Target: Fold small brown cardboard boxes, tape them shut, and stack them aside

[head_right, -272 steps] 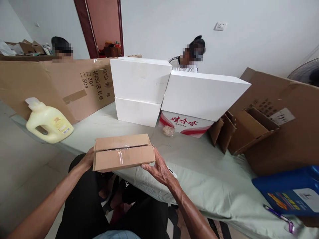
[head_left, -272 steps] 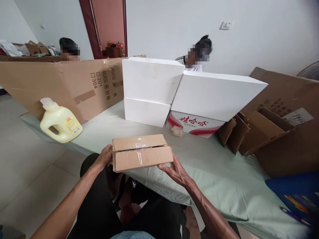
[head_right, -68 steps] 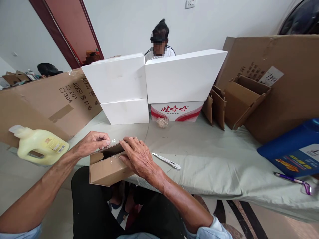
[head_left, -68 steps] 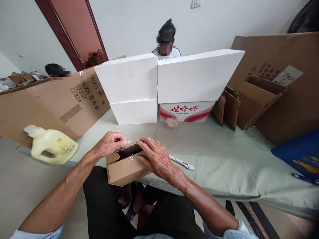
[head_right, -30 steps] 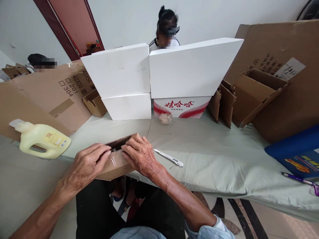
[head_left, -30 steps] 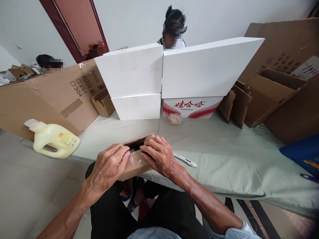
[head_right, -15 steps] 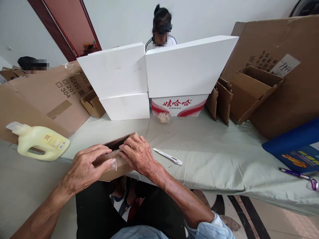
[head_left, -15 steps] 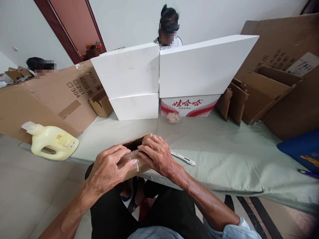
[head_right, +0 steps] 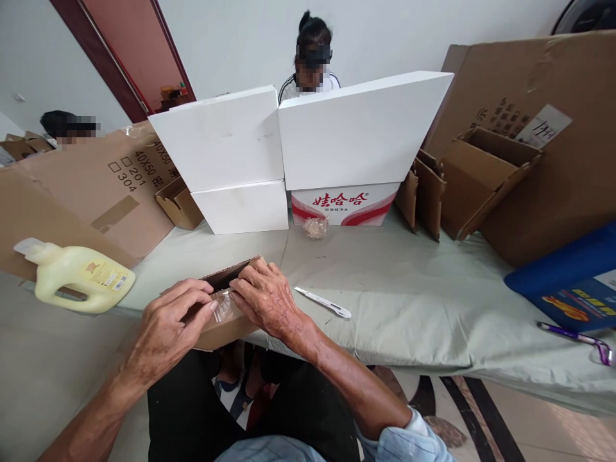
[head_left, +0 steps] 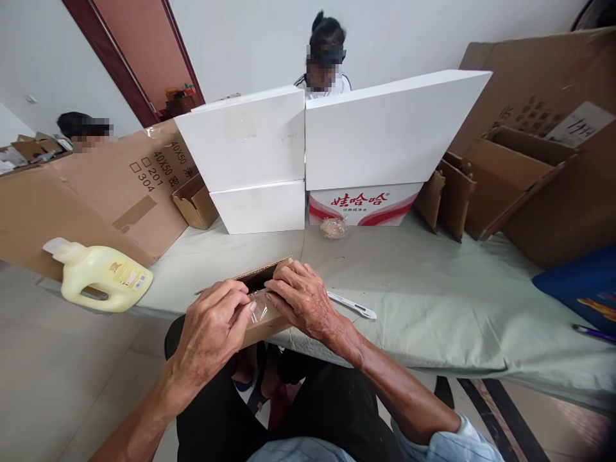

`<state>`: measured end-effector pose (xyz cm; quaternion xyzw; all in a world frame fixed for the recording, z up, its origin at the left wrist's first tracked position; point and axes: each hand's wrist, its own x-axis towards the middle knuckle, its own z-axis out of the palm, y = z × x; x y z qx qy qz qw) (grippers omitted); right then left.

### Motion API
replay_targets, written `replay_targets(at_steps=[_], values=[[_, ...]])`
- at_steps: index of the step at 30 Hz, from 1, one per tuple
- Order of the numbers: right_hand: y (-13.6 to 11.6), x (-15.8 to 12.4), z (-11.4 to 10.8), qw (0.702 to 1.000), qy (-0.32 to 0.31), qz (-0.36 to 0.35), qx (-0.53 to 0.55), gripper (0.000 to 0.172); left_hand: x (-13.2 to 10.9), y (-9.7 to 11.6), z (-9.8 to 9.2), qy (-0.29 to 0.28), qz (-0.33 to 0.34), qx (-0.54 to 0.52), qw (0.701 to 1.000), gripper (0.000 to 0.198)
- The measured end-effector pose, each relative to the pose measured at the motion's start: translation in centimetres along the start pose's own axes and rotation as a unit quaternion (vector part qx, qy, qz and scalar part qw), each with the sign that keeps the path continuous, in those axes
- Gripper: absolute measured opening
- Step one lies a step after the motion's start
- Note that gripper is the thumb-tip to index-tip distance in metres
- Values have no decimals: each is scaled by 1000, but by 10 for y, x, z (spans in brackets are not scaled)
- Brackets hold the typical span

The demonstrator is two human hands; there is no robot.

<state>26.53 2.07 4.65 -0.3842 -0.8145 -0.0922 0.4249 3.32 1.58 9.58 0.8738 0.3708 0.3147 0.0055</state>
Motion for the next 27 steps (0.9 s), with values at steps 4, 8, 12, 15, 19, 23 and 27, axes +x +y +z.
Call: replay_targets(at_steps=[4,8,12,15,19,23,27], values=[[0,1,0,1000,-21,9,-4,23,-7,1,-3,3,-21,23,1000,13],[-1,1,-1,1000,-27,11,2,20,-15,1,3,-2,-8,55,998,22],[-1,1,-1,999,-30,12,1,22,-17,1,6,20,-9,48,999,18],[-1,1,0,1000,-23,11,2,25,-15,1,6,19,-24,20,999,14],[0,1,0,1000,-16,7,3,25,-8,-2,7,20,-50,-19,998,11],[0,1,0,1000,-23,11,-3,28,-4,-2,9,26,-53,-15,998,12],[0,1,-1,1000,-11,4,-2,28,-3,-1,10,35,-31,7,999,16]])
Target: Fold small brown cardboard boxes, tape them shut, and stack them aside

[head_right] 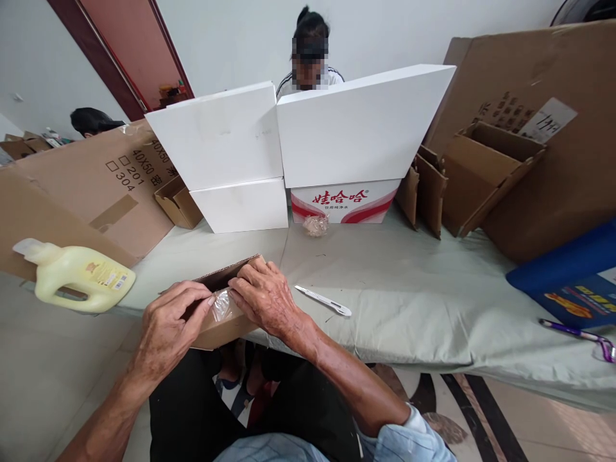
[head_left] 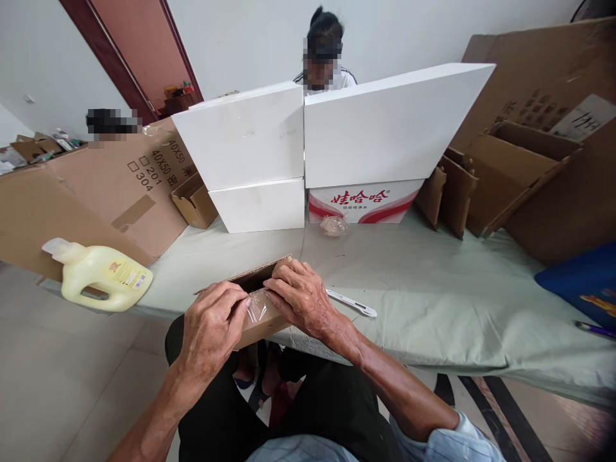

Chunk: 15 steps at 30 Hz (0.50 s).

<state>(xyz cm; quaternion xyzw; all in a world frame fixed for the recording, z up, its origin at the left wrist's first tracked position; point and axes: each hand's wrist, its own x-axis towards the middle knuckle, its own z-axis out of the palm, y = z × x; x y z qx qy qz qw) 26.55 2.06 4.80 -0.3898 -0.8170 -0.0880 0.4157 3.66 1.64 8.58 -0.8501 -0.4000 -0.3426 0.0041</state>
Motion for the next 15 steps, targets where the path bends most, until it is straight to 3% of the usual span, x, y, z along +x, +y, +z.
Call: replay_targets(at_steps=[15], values=[[0,1,1,1000,20,-11,6,23,2,12,1,-21,67,28,997,24]])
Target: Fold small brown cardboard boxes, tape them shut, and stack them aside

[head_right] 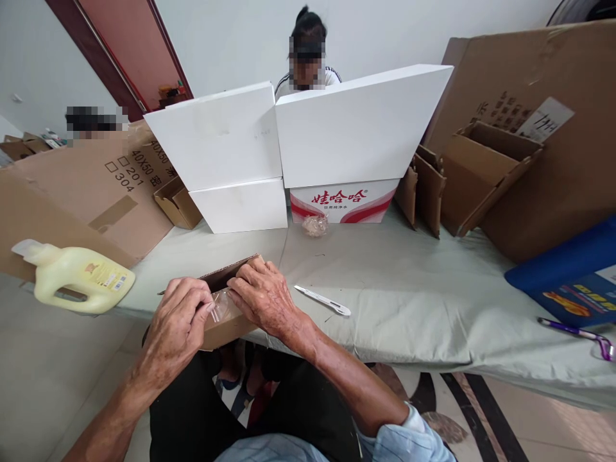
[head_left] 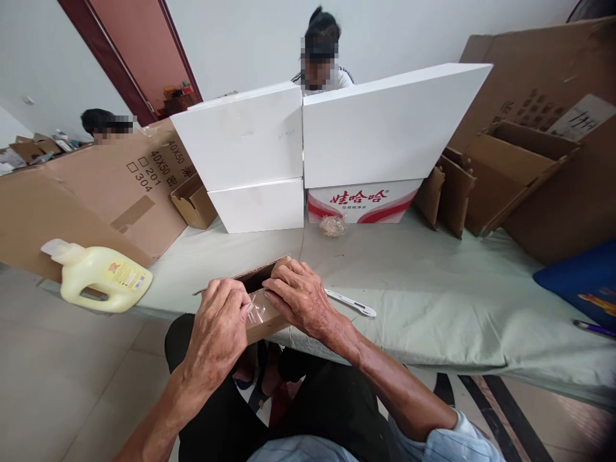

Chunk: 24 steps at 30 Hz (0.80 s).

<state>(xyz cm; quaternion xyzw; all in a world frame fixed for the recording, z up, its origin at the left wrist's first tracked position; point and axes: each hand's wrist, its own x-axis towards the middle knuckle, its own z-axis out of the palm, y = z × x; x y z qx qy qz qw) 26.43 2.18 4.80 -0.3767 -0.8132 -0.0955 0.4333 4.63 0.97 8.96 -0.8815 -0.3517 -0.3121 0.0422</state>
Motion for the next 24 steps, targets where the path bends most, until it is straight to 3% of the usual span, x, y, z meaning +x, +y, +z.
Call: replay_targets(at_steps=[6,10,14,17,21,24], values=[[1,1,-1,999,-35,30,17,25,-6,14,-2,2,9,-45,999,24],[3,2,2,997,-58,52,-5,25,-11,21,-18,-24,-2,-196,980,24],[4,3,4,997,-58,50,-24,24,-15,14,-31,-5,-117,-359,926,18],[4,2,4,999,-14,39,-15,23,-15,6,-29,0,-231,-437,869,22],[-2,3,-6,988,100,65,93,24,-8,3,-21,0,-266,-505,821,31],[-12,5,-23,943,114,120,289,28,-2,7,-19,-5,-262,-512,818,33]])
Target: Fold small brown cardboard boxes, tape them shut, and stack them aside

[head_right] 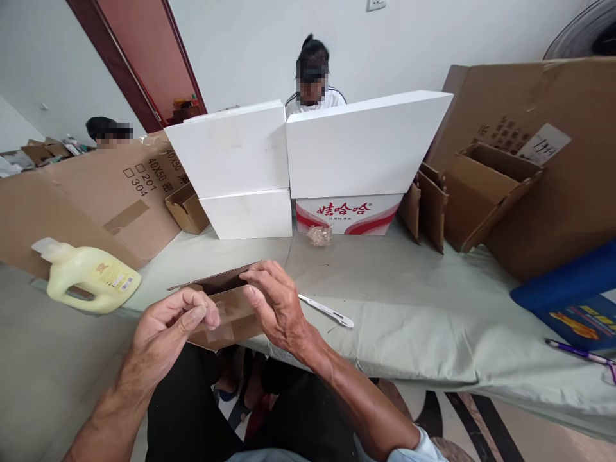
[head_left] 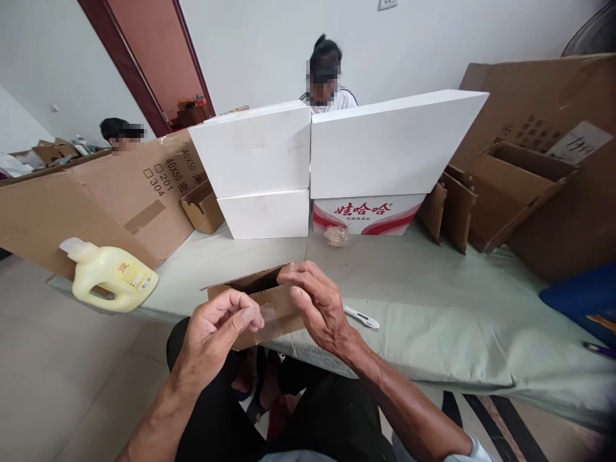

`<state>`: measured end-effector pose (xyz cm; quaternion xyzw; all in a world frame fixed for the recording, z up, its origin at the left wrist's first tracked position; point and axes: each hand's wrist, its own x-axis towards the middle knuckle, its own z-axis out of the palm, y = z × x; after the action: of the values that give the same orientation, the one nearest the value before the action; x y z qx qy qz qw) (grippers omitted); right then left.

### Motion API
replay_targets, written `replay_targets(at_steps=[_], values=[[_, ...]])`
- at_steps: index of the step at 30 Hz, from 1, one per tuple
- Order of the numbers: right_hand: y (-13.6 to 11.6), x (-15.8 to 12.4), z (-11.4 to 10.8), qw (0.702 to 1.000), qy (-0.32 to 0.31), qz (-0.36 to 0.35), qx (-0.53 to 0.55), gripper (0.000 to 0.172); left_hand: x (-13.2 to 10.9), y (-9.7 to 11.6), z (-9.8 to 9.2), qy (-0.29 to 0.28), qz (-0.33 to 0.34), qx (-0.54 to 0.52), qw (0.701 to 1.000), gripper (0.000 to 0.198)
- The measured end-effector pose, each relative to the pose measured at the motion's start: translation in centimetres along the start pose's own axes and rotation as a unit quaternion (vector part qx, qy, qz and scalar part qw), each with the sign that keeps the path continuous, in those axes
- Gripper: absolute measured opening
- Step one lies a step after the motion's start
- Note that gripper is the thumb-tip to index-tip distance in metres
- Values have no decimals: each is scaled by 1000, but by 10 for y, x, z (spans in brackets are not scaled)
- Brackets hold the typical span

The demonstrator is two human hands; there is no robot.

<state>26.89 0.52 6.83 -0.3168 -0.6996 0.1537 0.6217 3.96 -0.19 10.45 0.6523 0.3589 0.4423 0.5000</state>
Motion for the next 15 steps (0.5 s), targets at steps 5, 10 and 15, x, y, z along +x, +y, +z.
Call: replay_targets(at_steps=[5,10,15], values=[[-30,-2,-6,929,-126,216,271,42,3,7,9,27,7,41,999,29],[-33,-7,-2,905,-86,273,313,28,3,9,13,32,11,54,998,25],[-24,-7,-14,944,19,238,228,31,8,7,11,116,68,119,984,22]])
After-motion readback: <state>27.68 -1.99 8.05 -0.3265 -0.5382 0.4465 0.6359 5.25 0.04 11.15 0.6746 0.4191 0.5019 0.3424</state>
